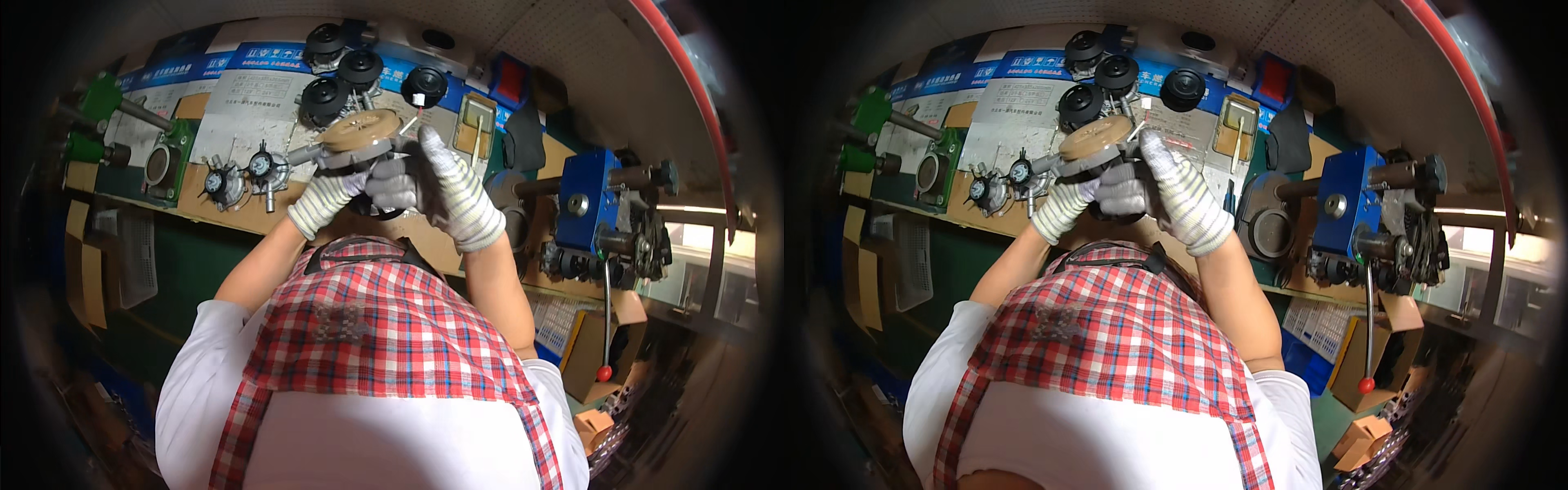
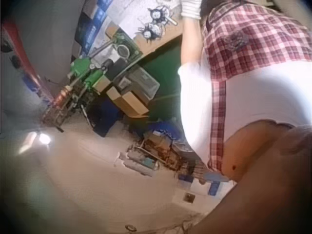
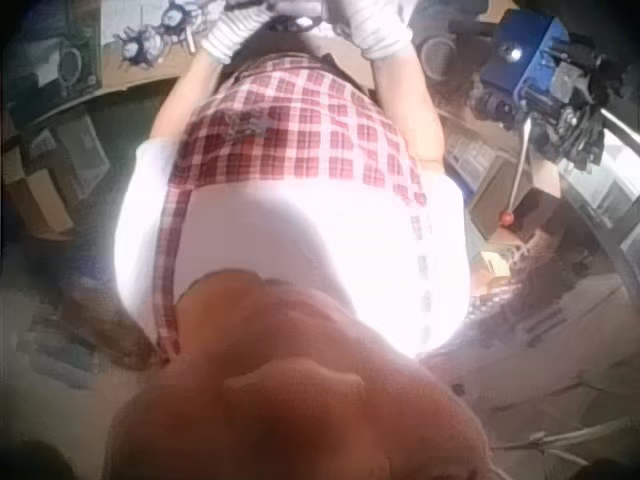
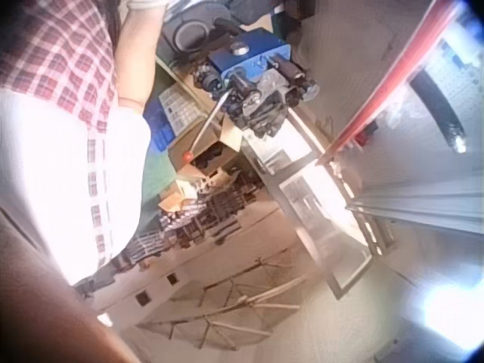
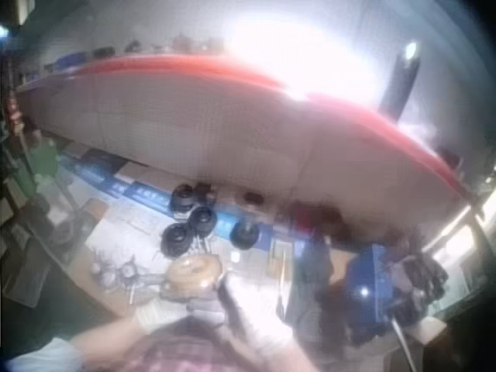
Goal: The person repeatedly picks up metal housings and black circular components, places them into a blue press machine, and operates the lever to press-fit the parts. After each press, the person removes the assembled unit, briefly rotates it, and sets it aside. The process is repeated for multiple units throughout the clip.
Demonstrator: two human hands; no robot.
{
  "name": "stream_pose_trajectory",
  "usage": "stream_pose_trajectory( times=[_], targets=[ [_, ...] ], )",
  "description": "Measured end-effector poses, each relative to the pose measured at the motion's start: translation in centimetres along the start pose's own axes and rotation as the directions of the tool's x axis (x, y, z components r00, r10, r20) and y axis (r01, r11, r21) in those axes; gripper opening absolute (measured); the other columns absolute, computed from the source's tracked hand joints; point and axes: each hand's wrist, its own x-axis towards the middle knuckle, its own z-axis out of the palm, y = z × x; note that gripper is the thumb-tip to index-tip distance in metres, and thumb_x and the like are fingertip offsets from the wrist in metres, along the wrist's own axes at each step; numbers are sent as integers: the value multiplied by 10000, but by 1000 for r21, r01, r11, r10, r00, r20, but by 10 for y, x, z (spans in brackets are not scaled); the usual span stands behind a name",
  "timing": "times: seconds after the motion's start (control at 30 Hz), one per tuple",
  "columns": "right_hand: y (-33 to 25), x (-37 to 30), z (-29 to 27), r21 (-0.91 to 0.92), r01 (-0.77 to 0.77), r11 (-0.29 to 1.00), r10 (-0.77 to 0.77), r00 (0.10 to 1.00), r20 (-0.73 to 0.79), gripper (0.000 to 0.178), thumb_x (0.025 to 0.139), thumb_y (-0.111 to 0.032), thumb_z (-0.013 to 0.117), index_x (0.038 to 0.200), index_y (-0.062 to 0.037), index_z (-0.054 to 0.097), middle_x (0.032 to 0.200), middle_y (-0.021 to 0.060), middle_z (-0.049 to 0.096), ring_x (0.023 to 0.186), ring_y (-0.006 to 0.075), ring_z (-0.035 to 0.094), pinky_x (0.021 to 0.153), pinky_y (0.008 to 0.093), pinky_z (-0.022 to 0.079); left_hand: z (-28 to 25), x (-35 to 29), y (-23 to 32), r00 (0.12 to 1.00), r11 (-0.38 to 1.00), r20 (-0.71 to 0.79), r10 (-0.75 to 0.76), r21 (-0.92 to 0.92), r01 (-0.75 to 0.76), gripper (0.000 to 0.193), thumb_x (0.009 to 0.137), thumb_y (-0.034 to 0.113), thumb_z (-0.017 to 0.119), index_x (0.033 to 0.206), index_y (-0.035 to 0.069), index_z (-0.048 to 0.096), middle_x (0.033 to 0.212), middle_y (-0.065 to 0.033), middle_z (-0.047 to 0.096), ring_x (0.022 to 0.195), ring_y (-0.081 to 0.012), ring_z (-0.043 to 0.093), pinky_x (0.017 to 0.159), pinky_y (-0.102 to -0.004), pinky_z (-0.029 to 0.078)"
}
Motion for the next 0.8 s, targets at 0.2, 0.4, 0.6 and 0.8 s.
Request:
stream_pose_trajectory(
  times=[0.2, 0.4, 0.6, 0.8],
  targets=[
    [7, -9, -42, -655, -19, 755, -169, 960, -222, 630, 1001, -582, 498, 1157, 9, 653, 819, 91, 689, 650, 141, 657, 567, 268, 532, 5, -11, 23, 969, 957, -135, -208, -235, 172, 552, 873, 367, 782, 1272, 20, 624, 1166, -74, 699, 1082, -183, 650, 996, -349, 499],
    [48, -5, -78, -807, -98, 582, -217, 938, -270, 463, 1034, -454, 526, 1223, -49, 645, 843, 56, 677, 722, 112, 638, 635, 267, 516, -10, -16, 39, 966, 972, -206, -156, -206, 113, 566, 862, 355, 794, 1283, 23, 613, 1197, -77, 686, 1105, -170, 635, 1010, -351, 483],
    [56, -5, -115, -699, -177, 693, -134, 921, -366, 439, 1049, -418, 508, 1237, -40, 629, 834, 49, 673, 714, 122, 652, 631, 263, 532, -96, 14, 12, 927, 785, -331, -178, -616, -70, 595, 883, 495, 703, 1305, 90, 600, 1229, -72, 671, 1158, -236, 627, 1048, -370, 483],
    [76, 18, -154, -497, -192, 846, -78, 879, -471, 363, 1054, -353, 504, 1178, -35, 627, 769, 39, 662, 634, 116, 624, 568, 268, 511, -244, 101, -57, 707, 484, -433, -559, -863, -146, 438, 955, 434, 554, 1207, 90, 657, 1201, -161, 681, 1086, -364, 665, 903, -525, 595]
  ],
)
